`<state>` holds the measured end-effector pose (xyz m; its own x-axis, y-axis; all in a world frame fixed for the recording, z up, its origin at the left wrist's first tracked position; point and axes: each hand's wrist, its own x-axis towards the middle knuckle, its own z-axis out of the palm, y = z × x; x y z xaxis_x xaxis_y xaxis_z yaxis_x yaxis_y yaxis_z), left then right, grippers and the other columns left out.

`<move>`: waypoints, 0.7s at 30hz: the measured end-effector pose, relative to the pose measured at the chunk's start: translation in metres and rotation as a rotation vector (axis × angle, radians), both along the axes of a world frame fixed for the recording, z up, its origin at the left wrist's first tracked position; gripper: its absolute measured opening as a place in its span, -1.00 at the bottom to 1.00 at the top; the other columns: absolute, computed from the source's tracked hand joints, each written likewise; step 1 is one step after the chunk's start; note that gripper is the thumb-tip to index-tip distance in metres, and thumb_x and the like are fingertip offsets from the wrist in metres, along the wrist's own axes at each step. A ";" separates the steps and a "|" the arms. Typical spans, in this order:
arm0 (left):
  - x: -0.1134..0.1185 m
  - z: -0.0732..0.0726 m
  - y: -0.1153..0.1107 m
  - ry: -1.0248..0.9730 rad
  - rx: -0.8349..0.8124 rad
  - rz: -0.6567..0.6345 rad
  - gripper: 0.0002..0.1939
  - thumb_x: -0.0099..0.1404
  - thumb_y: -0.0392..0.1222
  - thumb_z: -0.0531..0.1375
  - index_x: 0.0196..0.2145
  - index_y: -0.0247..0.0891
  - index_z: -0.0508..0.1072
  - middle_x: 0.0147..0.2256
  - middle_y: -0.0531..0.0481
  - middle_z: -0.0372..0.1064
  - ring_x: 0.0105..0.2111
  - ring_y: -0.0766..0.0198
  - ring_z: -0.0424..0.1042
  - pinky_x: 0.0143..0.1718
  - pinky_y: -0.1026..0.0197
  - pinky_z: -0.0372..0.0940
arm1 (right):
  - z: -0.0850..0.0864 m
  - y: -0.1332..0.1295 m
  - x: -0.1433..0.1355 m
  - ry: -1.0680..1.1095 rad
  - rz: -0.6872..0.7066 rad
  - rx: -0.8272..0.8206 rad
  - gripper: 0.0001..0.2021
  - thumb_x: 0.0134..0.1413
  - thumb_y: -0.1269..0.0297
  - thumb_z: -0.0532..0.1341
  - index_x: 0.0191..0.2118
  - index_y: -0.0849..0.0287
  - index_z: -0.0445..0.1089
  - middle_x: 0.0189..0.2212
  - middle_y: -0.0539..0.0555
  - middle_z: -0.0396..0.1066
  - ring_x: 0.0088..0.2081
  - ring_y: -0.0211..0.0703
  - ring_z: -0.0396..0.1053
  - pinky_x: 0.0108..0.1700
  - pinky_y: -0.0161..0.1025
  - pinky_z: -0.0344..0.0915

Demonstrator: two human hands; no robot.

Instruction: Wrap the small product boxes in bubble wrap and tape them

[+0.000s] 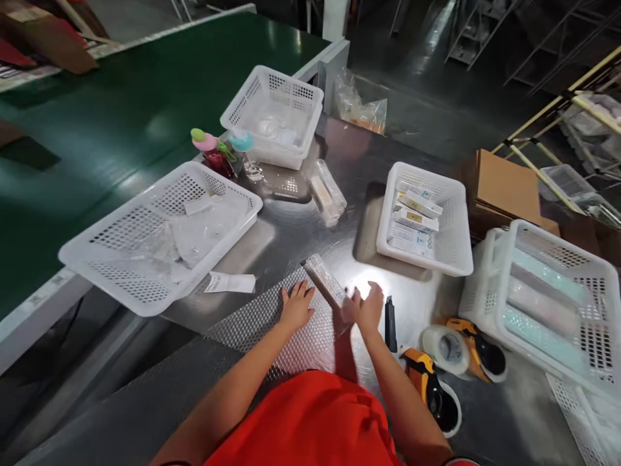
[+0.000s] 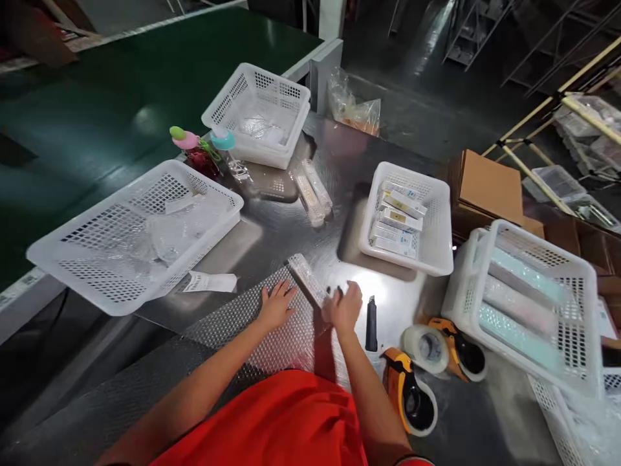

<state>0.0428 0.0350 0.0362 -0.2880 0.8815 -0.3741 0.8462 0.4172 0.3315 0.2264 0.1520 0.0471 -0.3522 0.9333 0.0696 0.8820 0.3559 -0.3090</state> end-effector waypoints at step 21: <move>-0.043 -0.046 -0.005 -0.127 0.256 0.137 -0.34 0.16 -0.49 0.04 0.25 -0.41 0.24 0.33 -0.28 0.10 0.36 0.10 0.04 0.38 -0.02 0.00 | 0.021 -0.044 -0.128 -0.393 0.415 -0.309 -0.58 0.30 0.50 -0.08 0.23 0.29 0.19 0.01 0.36 0.37 -0.17 -0.04 0.54 -0.25 -0.24 0.41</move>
